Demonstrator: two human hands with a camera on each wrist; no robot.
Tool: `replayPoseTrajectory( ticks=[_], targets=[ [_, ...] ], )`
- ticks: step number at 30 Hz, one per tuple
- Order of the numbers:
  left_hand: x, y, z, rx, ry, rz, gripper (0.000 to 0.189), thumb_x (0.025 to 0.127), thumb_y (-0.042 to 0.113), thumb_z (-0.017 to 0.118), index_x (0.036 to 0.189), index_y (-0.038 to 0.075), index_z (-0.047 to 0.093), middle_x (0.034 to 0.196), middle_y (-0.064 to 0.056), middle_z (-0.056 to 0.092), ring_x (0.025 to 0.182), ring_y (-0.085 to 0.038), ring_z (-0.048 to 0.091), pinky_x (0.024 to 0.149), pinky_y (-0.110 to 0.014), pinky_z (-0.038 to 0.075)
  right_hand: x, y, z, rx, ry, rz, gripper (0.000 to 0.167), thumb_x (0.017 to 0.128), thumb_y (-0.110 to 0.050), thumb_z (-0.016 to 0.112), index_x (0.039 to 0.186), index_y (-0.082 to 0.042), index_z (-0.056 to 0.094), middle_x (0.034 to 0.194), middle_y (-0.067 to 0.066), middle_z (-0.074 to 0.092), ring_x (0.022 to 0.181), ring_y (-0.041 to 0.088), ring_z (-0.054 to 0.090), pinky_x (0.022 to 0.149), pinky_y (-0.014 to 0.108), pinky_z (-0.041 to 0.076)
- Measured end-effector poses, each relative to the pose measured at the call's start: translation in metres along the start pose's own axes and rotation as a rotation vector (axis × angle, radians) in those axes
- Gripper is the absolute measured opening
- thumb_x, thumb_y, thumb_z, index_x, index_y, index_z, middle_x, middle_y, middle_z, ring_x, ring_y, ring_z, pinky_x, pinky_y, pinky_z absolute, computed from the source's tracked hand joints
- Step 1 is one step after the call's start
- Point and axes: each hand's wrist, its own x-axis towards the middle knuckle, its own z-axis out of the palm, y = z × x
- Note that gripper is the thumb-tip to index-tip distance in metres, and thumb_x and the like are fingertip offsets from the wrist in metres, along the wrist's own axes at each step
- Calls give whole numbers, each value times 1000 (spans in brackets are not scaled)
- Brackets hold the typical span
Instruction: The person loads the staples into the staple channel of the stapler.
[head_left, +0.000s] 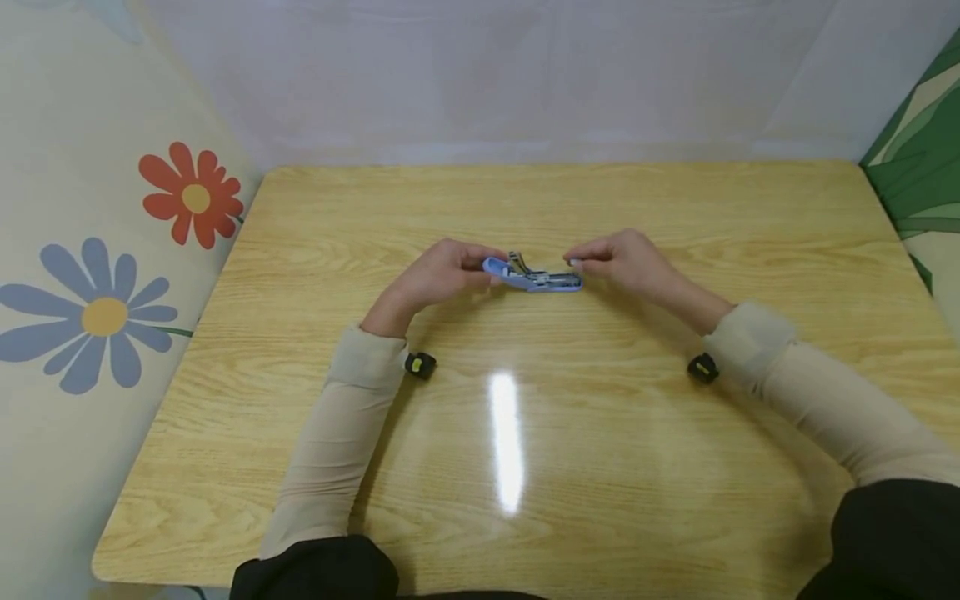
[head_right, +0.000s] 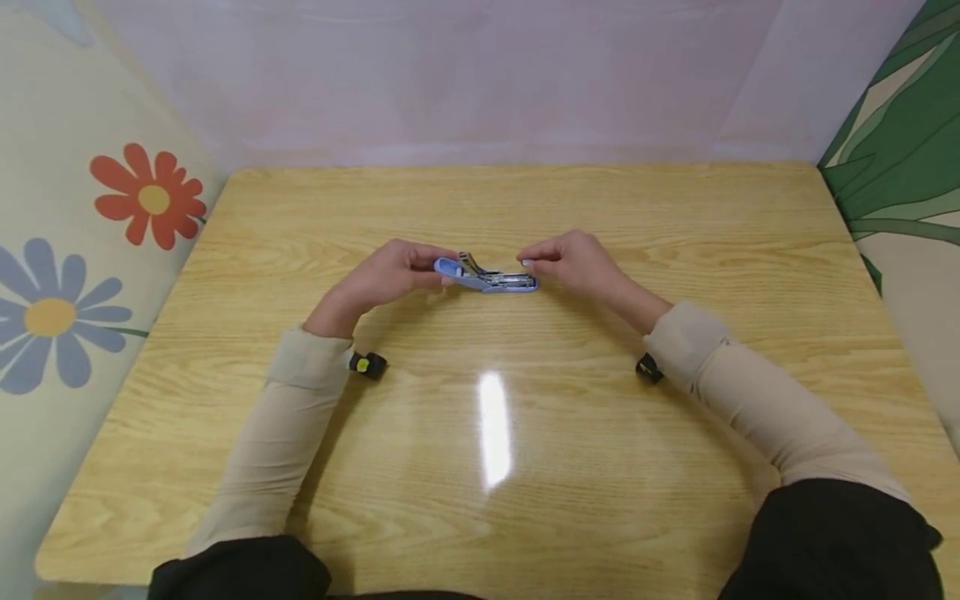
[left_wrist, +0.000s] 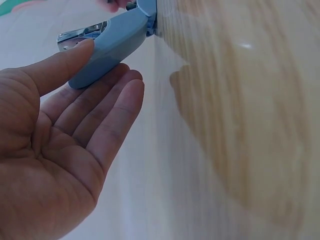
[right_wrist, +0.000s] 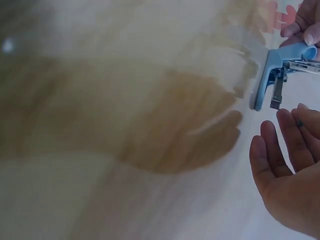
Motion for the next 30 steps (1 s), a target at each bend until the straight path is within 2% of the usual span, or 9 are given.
replayPoseTrajectory(
  ticks=[3,6,15,18,23,30],
  targets=[
    [0,1,0,6,0,5,40,100,15,65,140,14,63,121,-7,74,85,-21,61,67,-27,44,-1,0,4,-35,-5,2,26,98,-21,68,122,-15,75,132,8,69,131,30,59,113,48,42],
    [0,2,0,14,2,11,40,100,15,65,140,13,63,120,-8,74,80,-21,57,63,-26,41,-1,0,7,-53,-15,-5,25,98,-20,68,121,-15,76,130,9,70,127,30,62,110,48,45],
    [-2,4,2,-3,-9,5,39,99,15,66,138,13,64,123,-9,74,89,-18,64,68,-28,44,2,-1,15,-86,-30,-19,24,97,-18,69,119,-15,77,124,9,73,114,28,67,99,45,49],
    [-2,5,2,2,-10,7,39,98,15,67,137,14,65,122,-9,74,92,-17,66,70,-29,46,2,-2,17,-80,-36,-13,23,96,-17,70,118,-15,77,122,9,75,100,26,66,86,40,49],
    [-2,7,3,30,-6,-1,38,98,18,68,137,16,66,119,-7,75,88,-18,64,66,-27,42,1,-5,20,-65,-36,-7,23,95,-16,71,117,-14,77,117,9,76,82,22,60,70,32,43],
    [-3,8,4,52,2,-9,38,99,20,68,137,18,66,118,-6,75,83,-19,59,62,-27,37,1,-8,25,-85,-12,-36,22,94,-14,72,116,-11,78,115,9,77,90,22,66,76,30,46]
  ],
)
